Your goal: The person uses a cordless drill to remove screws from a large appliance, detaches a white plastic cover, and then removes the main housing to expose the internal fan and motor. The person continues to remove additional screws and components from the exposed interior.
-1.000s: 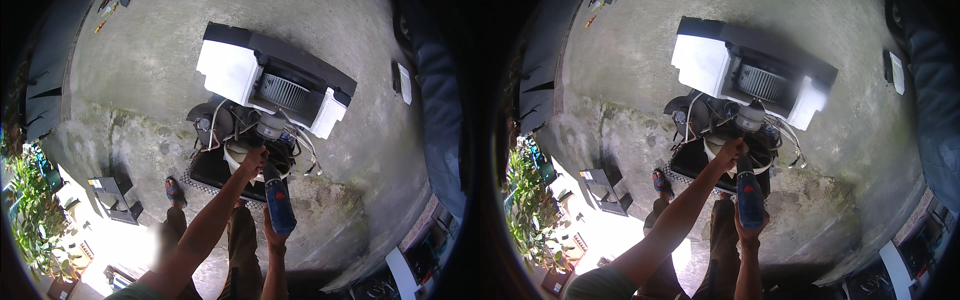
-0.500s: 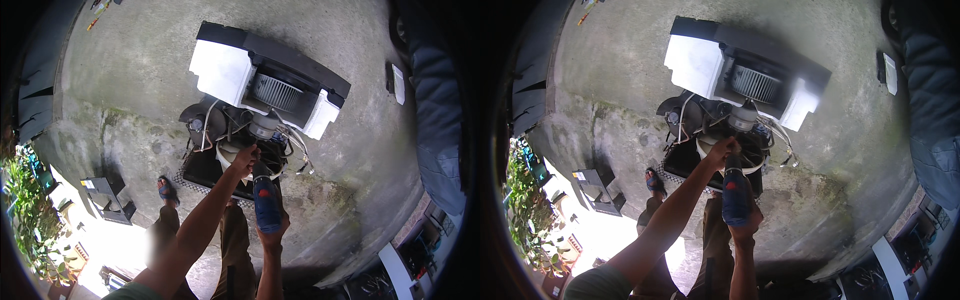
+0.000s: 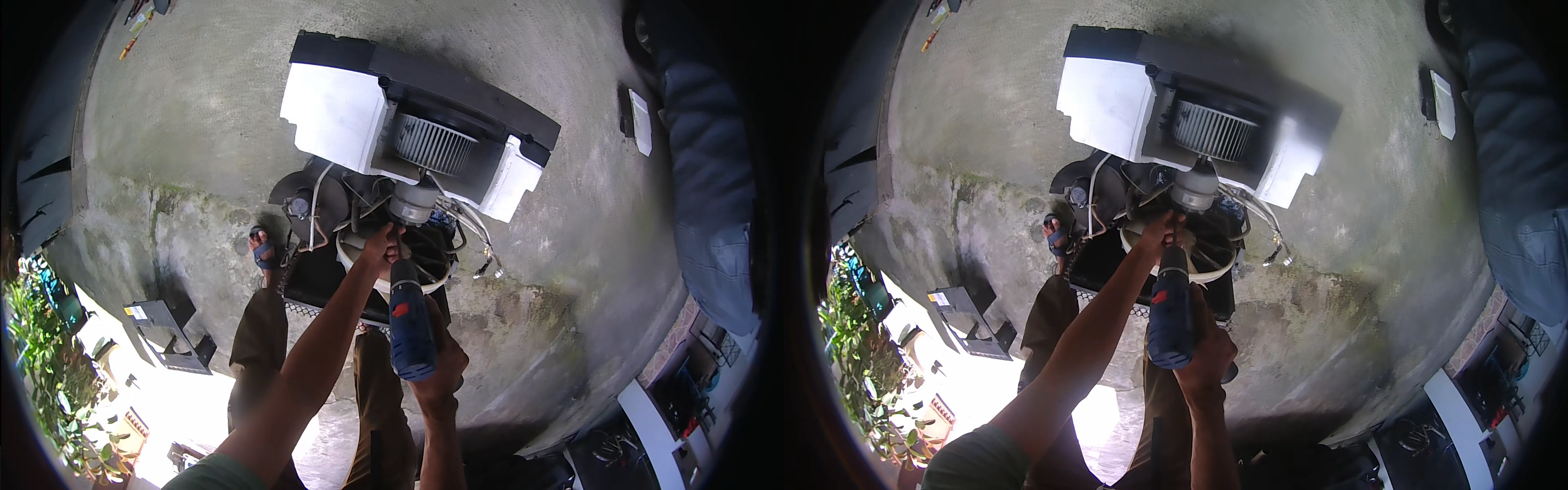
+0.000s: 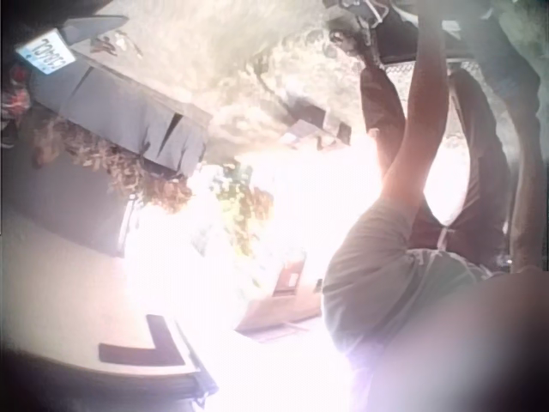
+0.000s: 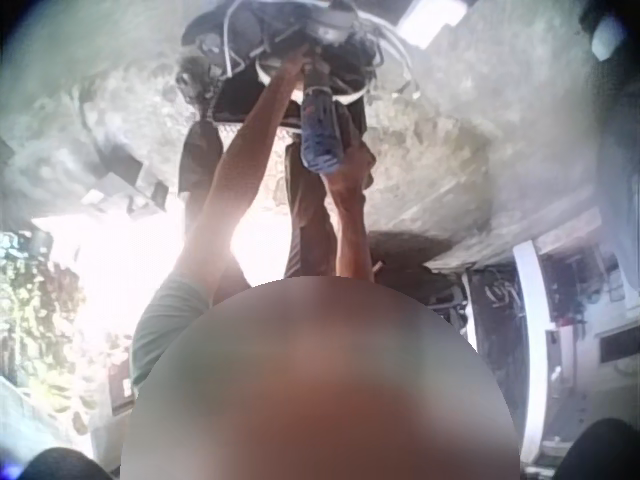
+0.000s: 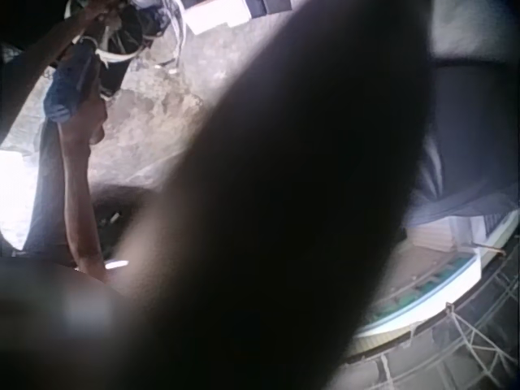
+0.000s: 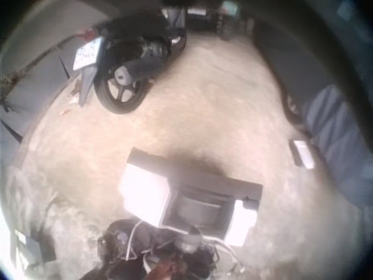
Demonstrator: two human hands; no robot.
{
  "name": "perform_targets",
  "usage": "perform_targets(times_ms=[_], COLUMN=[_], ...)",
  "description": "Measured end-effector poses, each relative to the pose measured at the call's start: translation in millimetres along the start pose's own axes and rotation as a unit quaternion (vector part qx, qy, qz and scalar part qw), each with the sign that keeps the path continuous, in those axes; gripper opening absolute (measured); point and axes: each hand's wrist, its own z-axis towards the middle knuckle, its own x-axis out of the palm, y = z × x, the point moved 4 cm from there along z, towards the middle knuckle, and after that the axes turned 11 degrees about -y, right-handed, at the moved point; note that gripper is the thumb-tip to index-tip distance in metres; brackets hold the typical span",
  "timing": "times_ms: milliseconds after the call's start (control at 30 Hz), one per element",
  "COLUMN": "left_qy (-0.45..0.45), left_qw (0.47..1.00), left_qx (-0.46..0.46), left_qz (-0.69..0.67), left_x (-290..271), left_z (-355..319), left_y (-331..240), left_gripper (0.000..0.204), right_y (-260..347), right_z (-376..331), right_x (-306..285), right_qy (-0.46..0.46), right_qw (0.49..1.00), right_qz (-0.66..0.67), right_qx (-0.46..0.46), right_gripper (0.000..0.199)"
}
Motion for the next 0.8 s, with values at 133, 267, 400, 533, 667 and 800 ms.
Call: perform_targets(times_ms=[133, 267, 400, 533, 667, 800], left_qy=[-0.004, -0.027, -0.019, -0.016, -0.032, -0.033], left_qw=[1.000, 0.998, 0.999, 0.999, 0.992, 0.991], left_qx=[-0.018, -0.024, -0.020, -0.019, -0.051, -0.028], left_qz=[0.013, 0.049, 0.026, -0.033, -0.108, -0.124], left_x=[-1, 0, 1, 3, 8, 7], left_z=[24, 29, 29, 34, 38, 39], left_y=[-7, -13, -12, -7, 4, 11], left_gripper=[0.034, 0.036, 0.037, 0.032, 0.028, 0.022], right_y=[8, 15, 23, 20, 12, 4], right_z=[-3, -6, -6, -8, -16, -33], right_x=[3, 11, 12, 10, 8, -5], right_qy=[-0.002, 0.007, -0.040, -0.046, -0.047, -0.049], right_qw=[1.000, 0.997, 0.998, 0.998, 0.998, 0.998], right_qz=[-0.026, -0.066, -0.042, -0.026, -0.026, -0.011], right_qx=[0.012, 0.037, 0.016, 0.021, 0.017, 0.026], right_gripper=[0.065, 0.072, 0.068, 0.067, 0.069, 0.069])
